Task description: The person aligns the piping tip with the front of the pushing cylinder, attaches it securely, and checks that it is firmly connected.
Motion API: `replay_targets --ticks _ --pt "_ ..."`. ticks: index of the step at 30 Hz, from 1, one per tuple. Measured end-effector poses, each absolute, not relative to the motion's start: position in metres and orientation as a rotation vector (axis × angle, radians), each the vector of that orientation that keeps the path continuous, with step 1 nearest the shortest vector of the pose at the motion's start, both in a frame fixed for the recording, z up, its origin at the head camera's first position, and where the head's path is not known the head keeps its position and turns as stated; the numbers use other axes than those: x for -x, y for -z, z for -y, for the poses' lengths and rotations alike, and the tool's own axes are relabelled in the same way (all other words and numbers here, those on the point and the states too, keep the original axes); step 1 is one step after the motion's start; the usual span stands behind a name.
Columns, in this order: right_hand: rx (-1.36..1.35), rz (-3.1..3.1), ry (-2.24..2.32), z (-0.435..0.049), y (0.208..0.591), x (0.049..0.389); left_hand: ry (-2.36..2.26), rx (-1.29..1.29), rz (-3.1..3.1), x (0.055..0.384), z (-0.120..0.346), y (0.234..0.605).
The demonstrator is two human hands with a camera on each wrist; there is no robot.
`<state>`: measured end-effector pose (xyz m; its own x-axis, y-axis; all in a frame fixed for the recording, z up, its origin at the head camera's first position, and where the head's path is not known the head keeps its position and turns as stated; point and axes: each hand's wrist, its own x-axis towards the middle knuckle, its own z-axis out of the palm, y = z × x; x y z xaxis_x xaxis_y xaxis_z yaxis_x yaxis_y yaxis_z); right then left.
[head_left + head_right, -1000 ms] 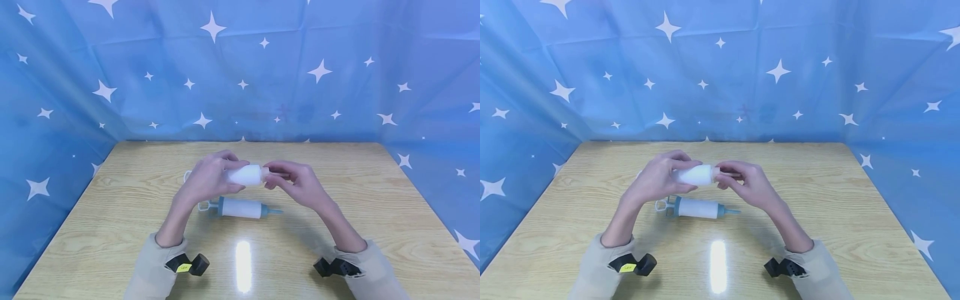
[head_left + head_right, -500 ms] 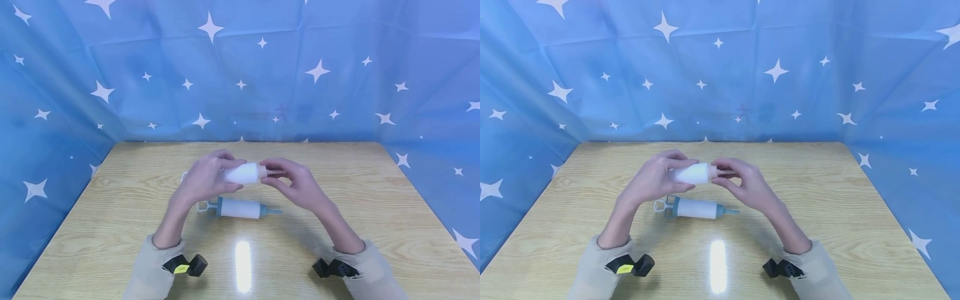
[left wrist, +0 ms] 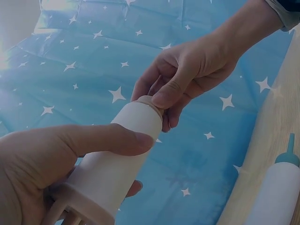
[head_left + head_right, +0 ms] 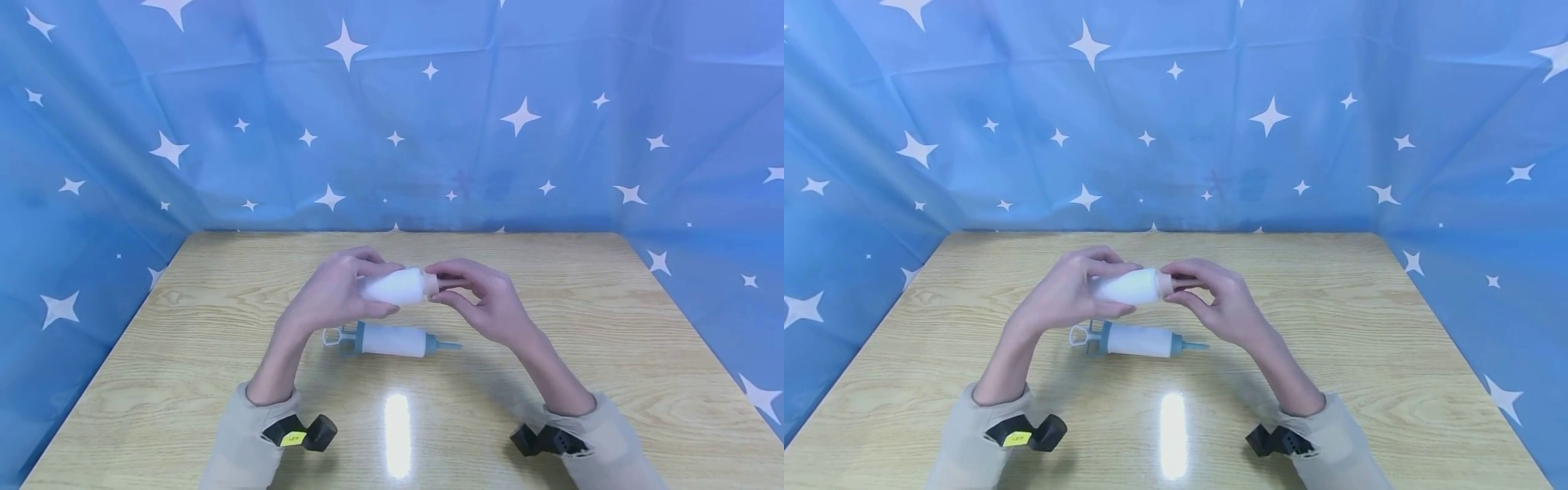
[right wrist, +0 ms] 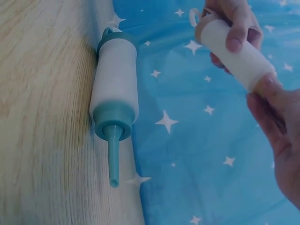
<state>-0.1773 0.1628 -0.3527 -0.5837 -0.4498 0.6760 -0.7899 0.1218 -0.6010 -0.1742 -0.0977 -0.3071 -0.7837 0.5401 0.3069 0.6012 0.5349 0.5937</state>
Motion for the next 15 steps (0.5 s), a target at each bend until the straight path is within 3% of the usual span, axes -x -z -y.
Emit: replay_targets --ticks 15 --pt "-1.006 2.337 -1.393 -0.1654 0.3519 0.175 0.718 0.98 2.637 0.1689 0.088 0.308"
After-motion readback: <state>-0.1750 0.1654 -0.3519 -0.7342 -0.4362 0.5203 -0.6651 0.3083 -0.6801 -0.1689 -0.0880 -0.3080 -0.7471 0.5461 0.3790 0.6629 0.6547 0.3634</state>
